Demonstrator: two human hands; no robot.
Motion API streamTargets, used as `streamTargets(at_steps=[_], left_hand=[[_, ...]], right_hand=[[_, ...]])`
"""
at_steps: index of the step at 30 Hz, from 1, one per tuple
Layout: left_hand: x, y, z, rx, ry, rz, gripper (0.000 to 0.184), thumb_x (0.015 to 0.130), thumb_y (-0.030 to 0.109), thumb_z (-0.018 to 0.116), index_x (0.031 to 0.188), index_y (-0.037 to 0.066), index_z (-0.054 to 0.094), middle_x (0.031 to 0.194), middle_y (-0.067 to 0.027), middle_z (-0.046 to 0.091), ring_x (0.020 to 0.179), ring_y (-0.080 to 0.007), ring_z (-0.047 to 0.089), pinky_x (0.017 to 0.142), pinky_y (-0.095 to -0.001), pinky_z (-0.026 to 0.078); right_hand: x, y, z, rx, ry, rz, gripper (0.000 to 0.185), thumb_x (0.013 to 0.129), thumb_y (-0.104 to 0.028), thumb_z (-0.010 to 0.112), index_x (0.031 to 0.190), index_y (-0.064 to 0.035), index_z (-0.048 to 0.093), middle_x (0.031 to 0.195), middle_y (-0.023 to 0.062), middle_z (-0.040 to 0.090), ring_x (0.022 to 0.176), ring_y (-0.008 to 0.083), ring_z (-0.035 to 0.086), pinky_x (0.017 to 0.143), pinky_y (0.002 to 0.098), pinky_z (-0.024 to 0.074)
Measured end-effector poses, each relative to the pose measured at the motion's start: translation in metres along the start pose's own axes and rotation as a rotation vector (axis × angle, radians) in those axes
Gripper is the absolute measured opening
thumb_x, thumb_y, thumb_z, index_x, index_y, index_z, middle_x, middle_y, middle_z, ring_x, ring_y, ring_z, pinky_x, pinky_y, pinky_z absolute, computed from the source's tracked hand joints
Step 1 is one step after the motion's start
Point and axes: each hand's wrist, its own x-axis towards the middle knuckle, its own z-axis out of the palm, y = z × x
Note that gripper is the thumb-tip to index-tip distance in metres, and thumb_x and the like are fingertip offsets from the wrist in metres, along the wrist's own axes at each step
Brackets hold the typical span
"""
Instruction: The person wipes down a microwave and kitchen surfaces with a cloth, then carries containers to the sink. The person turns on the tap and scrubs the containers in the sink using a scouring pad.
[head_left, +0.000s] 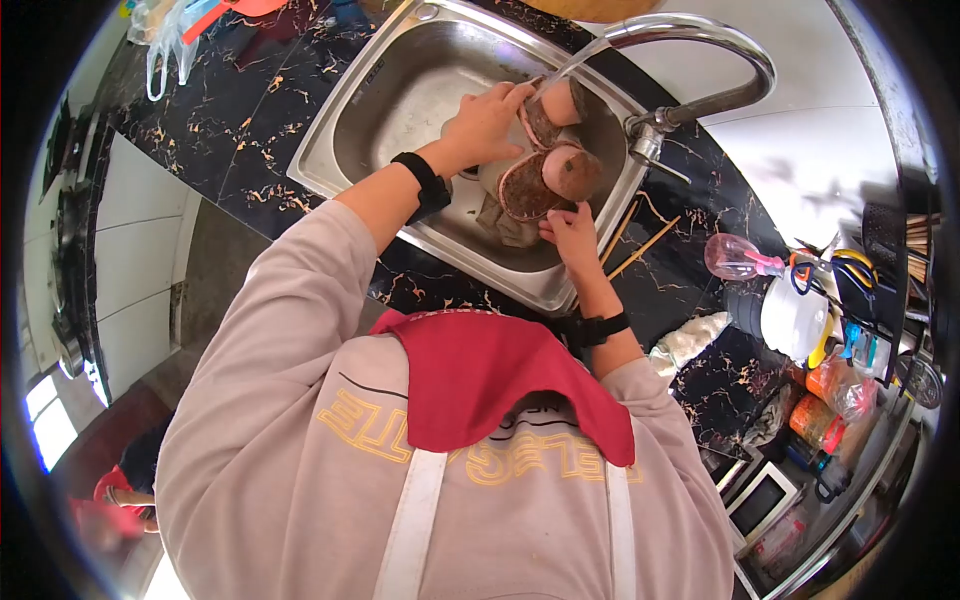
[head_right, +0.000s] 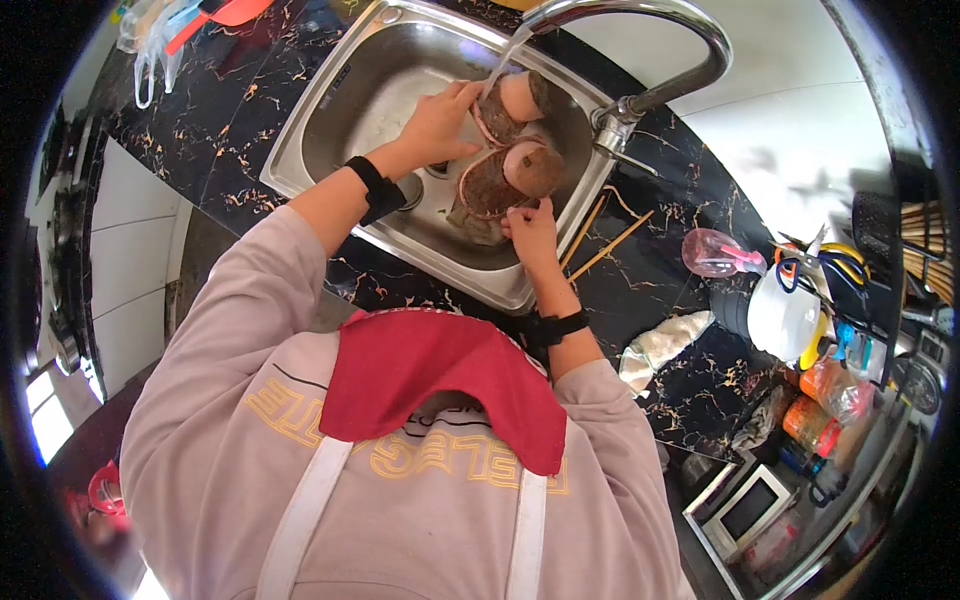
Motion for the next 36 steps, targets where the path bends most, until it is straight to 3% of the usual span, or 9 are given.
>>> streamTargets(at_steps=[3,9,13,15,19,21,27,31,36], left_hand=[[0.003,0.009,0.003,0.042,-0.129,-0.095,0.075,0.061,0.028,0.076,0.127,0.013,0.043,0.122,-0.014,0.049,0.11,-0.0323,0.052,0.086,-0.0435,0.044],[-0.015,0.002,-0.011,-0.139,-0.025,-0.137,0.077,0.061,0.025,0.077,0.127,0.01,0.042,0.12,-0.0148,0.051,0.11,-0.0335,0.052,0.09,-0.0402,0.045],[-0.031,-0.012,-0.026,-0.169,0.069,-0.115,0.078,0.058,0.027,0.077,0.126,0.013,0.042,0.12,-0.0137,0.051,0.109,-0.0325,0.053,0.086,-0.0456,0.044],[-0.036,-0.013,-0.029,-0.142,0.06,-0.137,0.078,0.058,0.026,0.077,0.126,0.013,0.043,0.121,-0.0132,0.051,0.109,-0.0318,0.053,0.086,-0.0463,0.044],[-0.037,-0.008,-0.027,0.003,0.023,-0.075,0.075,0.059,0.021,0.077,0.125,0.013,0.043,0.121,-0.0121,0.051,0.109,-0.0311,0.053,0.086,-0.0441,0.043],[-0.035,-0.009,-0.026,0.041,0.038,-0.046,0.073,0.059,0.018,0.077,0.124,0.012,0.044,0.12,-0.0118,0.052,0.107,-0.0321,0.053,0.085,-0.0414,0.044],[-0.043,-0.018,-0.046,0.205,0.064,0.051,0.072,0.06,0.016,0.076,0.124,0.013,0.044,0.126,-0.0114,0.049,0.111,-0.0304,0.051,0.091,-0.0431,0.036],[-0.061,-0.027,-0.075,0.108,0.031,0.167,0.072,0.058,0.014,0.075,0.123,0.017,0.044,0.129,-0.0099,0.047,0.116,-0.0281,0.048,0.095,-0.0427,0.035],[-0.085,-0.027,-0.095,-0.043,-0.044,0.129,0.076,0.055,0.012,0.077,0.123,0.015,0.045,0.132,-0.0071,0.046,0.116,-0.0279,0.048,0.096,-0.0414,0.035]], right_hand=[[0.004,0.001,-0.004,0.07,-0.001,0.082,0.06,0.087,-0.004,0.055,0.132,0.0104,0.018,0.089,0.0153,0.058,0.075,0.0196,0.063,0.062,0.0277,0.0542],[-0.002,-0.007,-0.004,0.185,0.063,0.039,0.074,0.086,-0.003,0.055,0.139,0.009,0.005,0.094,0.0173,0.057,0.079,0.0205,0.063,0.062,0.0274,0.0545],[0.003,-0.005,-0.005,0.187,0.058,0.022,0.078,0.086,-0.003,0.055,0.141,0.007,0.0,0.094,0.0161,0.057,0.079,0.0203,0.063,0.062,0.0279,0.0545],[0.01,-0.006,-0.003,0.088,0.044,0.039,0.082,0.086,-0.005,0.057,0.142,0.005,-0.002,0.108,0.0205,0.052,0.085,0.0223,0.062,0.07,0.0302,0.0548],[0.03,-0.01,0.01,-0.067,0.051,-0.024,0.081,0.084,-0.003,0.059,0.143,0.0043,0.003,0.113,0.0211,0.049,0.085,0.0214,0.062,0.066,0.0295,0.0543],[0.042,-0.012,0.014,-0.237,0.078,-0.102,0.075,0.082,-0.004,0.061,0.141,0.0045,0.015,0.116,0.0209,0.046,0.084,0.0206,0.061,0.062,0.0288,0.0538],[0.082,-0.005,0.013,-0.488,0.096,-0.264,0.066,0.08,-0.006,0.063,0.135,0.0039,0.028,0.118,0.0192,0.046,0.081,0.0197,0.062,0.06,0.0294,0.0543],[0.088,0.001,0.007,-0.476,0.07,-0.32,0.07,0.08,-0.006,0.062,0.138,0.0037,0.024,0.12,0.0182,0.046,0.081,0.0199,0.063,0.061,0.0296,0.0547],[0.076,0.001,0.006,-0.385,0.074,-0.179,0.073,0.081,-0.004,0.06,0.142,0.0022,0.019,0.121,0.0177,0.046,0.082,0.0199,0.062,0.062,0.0293,0.0546]])
